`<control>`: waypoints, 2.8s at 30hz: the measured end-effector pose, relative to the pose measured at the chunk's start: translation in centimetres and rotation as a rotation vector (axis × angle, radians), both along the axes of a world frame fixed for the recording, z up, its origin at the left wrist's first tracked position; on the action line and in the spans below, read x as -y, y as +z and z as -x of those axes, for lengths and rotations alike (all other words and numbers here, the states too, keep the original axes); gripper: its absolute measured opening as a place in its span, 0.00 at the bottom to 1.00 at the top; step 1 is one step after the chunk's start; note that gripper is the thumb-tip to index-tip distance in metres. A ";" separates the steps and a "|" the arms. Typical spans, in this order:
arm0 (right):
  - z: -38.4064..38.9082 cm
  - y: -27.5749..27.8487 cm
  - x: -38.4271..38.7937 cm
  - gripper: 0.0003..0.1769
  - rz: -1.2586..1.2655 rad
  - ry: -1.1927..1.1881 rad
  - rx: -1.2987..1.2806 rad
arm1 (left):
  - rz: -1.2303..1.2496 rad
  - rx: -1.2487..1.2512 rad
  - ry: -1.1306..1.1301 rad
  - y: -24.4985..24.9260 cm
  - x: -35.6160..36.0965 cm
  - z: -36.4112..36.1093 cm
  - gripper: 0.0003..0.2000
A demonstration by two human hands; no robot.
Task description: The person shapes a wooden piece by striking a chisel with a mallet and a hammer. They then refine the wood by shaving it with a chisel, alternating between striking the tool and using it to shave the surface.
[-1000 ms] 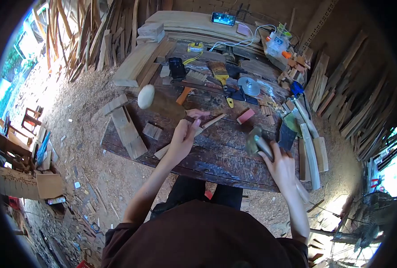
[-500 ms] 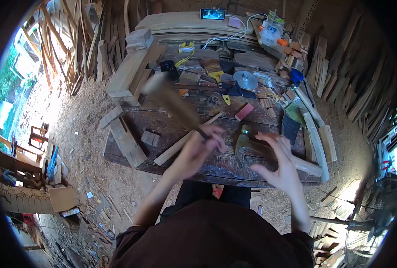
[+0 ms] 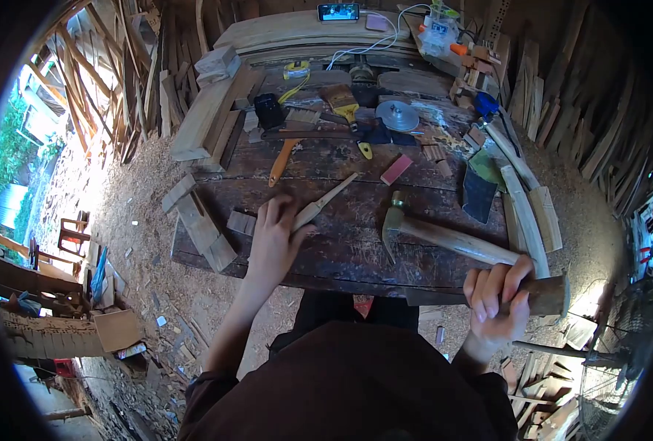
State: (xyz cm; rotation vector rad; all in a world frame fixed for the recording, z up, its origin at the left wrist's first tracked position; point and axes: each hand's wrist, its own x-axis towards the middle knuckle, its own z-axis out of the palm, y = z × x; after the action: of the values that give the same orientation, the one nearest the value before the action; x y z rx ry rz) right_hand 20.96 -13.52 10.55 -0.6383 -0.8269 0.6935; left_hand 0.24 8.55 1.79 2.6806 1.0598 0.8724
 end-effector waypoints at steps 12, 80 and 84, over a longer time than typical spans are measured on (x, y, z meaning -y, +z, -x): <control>-0.9 1.8 -0.6 0.22 -0.055 0.130 0.199 | 0.731 0.439 -0.382 4.2 5.5 -3.4 0.18; 0.6 -2.5 -3.6 0.10 0.400 -0.593 0.199 | 0.707 0.996 -0.403 0.7 5.2 -3.6 0.08; 1.1 -2.1 -4.0 0.09 0.398 -0.596 0.238 | 0.417 0.707 -0.118 2.9 4.2 -3.8 0.15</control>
State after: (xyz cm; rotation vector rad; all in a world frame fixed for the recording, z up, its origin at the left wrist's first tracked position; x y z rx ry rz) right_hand 19.85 -9.55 8.46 -1.2812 -0.6655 0.2335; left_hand 4.07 4.39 4.68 1.8429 0.7847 1.2655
